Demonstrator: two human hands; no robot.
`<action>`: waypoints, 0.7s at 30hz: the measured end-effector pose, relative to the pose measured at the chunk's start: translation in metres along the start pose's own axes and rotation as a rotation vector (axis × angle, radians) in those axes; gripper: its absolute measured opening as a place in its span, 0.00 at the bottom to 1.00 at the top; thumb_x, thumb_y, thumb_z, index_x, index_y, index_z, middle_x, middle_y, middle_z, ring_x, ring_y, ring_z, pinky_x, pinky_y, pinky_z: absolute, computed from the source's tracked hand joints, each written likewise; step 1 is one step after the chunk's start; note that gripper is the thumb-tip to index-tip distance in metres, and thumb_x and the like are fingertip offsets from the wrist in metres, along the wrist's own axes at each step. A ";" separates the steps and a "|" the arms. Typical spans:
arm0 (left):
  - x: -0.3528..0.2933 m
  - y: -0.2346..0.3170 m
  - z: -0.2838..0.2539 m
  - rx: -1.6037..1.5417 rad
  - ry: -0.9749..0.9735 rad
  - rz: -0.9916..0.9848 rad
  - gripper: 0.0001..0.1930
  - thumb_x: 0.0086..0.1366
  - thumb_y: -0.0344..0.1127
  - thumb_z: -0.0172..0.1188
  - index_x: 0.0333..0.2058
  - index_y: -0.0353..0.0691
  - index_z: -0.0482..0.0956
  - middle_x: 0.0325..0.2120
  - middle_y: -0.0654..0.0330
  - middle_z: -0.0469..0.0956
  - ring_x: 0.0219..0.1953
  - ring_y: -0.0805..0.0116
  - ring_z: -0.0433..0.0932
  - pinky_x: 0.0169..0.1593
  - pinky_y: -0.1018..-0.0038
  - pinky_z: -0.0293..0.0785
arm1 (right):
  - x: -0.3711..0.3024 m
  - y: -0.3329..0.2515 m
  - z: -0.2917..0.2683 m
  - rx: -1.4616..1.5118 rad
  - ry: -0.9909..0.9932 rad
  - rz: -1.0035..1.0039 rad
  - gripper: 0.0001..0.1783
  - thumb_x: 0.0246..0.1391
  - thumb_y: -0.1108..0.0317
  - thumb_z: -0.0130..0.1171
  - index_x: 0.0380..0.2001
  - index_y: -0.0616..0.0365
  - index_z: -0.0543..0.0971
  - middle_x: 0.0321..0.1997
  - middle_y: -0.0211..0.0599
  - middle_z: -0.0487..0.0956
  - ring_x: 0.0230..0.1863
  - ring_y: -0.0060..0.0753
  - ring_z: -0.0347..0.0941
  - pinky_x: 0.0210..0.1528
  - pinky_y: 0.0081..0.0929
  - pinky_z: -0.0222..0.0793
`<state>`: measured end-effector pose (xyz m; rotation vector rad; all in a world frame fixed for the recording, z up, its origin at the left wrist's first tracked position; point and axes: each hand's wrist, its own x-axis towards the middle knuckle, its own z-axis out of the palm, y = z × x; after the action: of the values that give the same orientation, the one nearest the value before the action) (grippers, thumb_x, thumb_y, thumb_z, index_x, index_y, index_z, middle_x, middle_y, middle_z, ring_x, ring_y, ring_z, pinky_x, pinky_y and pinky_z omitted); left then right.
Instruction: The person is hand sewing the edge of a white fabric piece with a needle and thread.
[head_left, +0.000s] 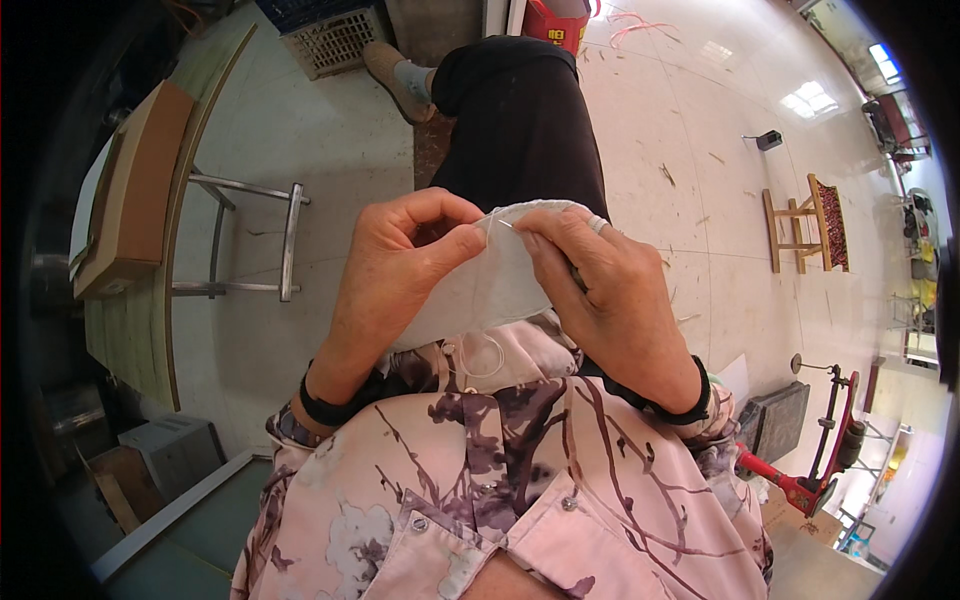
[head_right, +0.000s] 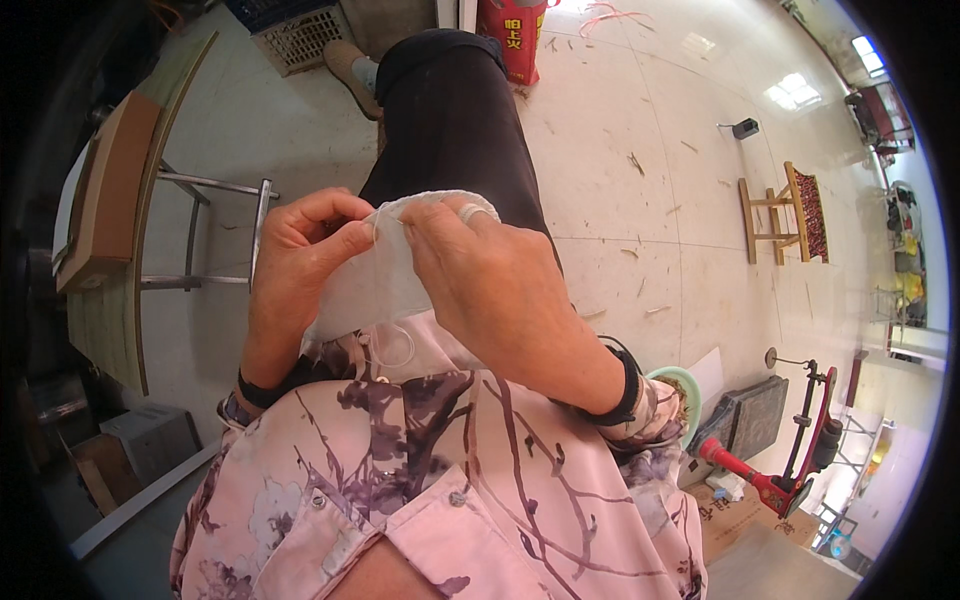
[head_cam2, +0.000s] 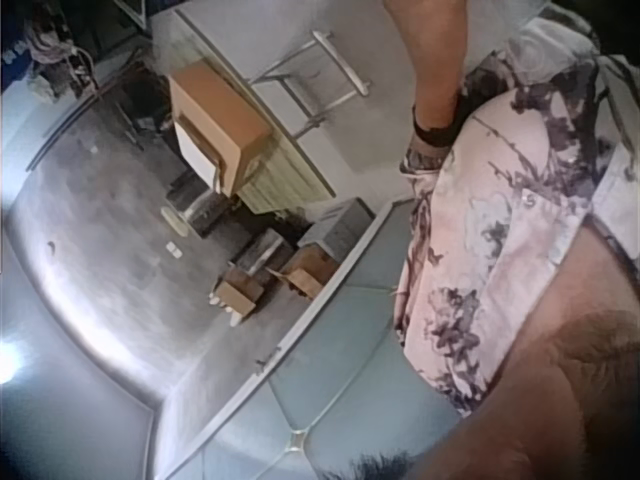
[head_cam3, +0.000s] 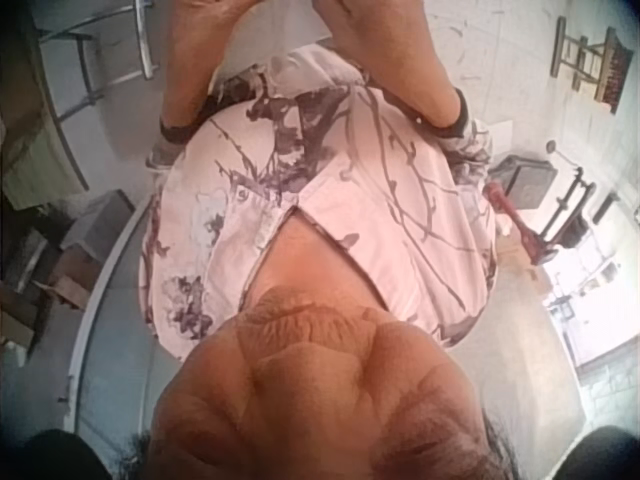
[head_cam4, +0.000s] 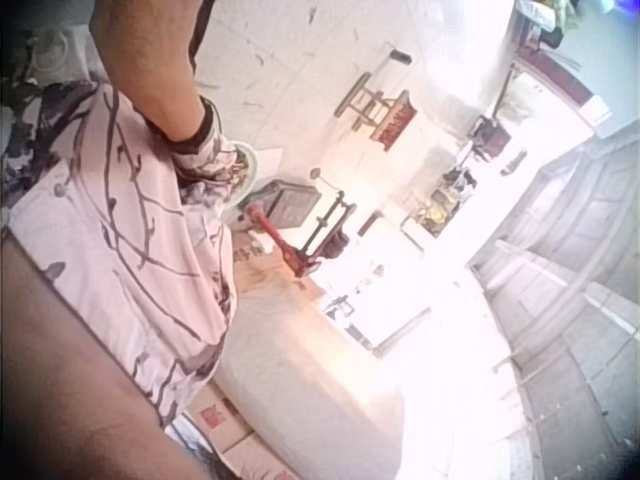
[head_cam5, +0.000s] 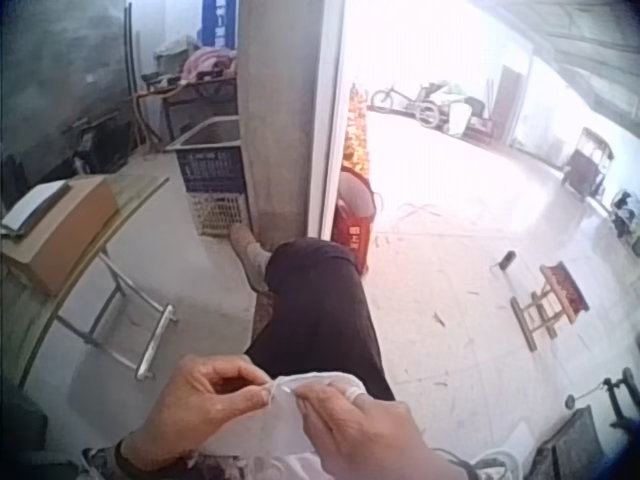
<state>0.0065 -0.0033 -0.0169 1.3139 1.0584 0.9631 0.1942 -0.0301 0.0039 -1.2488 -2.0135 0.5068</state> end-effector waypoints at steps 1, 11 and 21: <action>0.000 0.000 0.000 0.000 -0.002 0.000 0.03 0.57 0.26 0.60 0.31 0.34 0.79 0.24 0.68 0.77 0.27 0.83 0.72 0.32 0.85 0.68 | 0.000 0.001 0.000 0.006 -0.003 0.003 0.08 0.52 0.76 0.55 0.37 0.59 0.77 0.29 0.44 0.77 0.26 0.44 0.75 0.28 0.29 0.70; -0.002 0.005 0.002 0.058 0.007 0.008 0.03 0.56 0.25 0.61 0.30 0.34 0.79 0.24 0.68 0.76 0.27 0.83 0.72 0.31 0.85 0.68 | -0.001 0.002 0.000 0.000 -0.038 0.022 0.08 0.52 0.76 0.55 0.37 0.59 0.77 0.32 0.44 0.77 0.28 0.45 0.76 0.30 0.29 0.71; -0.011 -0.002 0.023 0.536 0.189 0.467 0.05 0.47 0.21 0.61 0.24 0.36 0.75 0.21 0.57 0.72 0.24 0.60 0.71 0.27 0.71 0.65 | -0.001 0.002 0.000 -0.012 -0.081 0.058 0.05 0.51 0.74 0.57 0.33 0.60 0.76 0.25 0.45 0.75 0.25 0.45 0.73 0.26 0.31 0.67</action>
<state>0.0254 -0.0204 -0.0186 2.0026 1.2330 1.2126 0.1955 -0.0307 0.0024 -1.3160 -2.0552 0.5818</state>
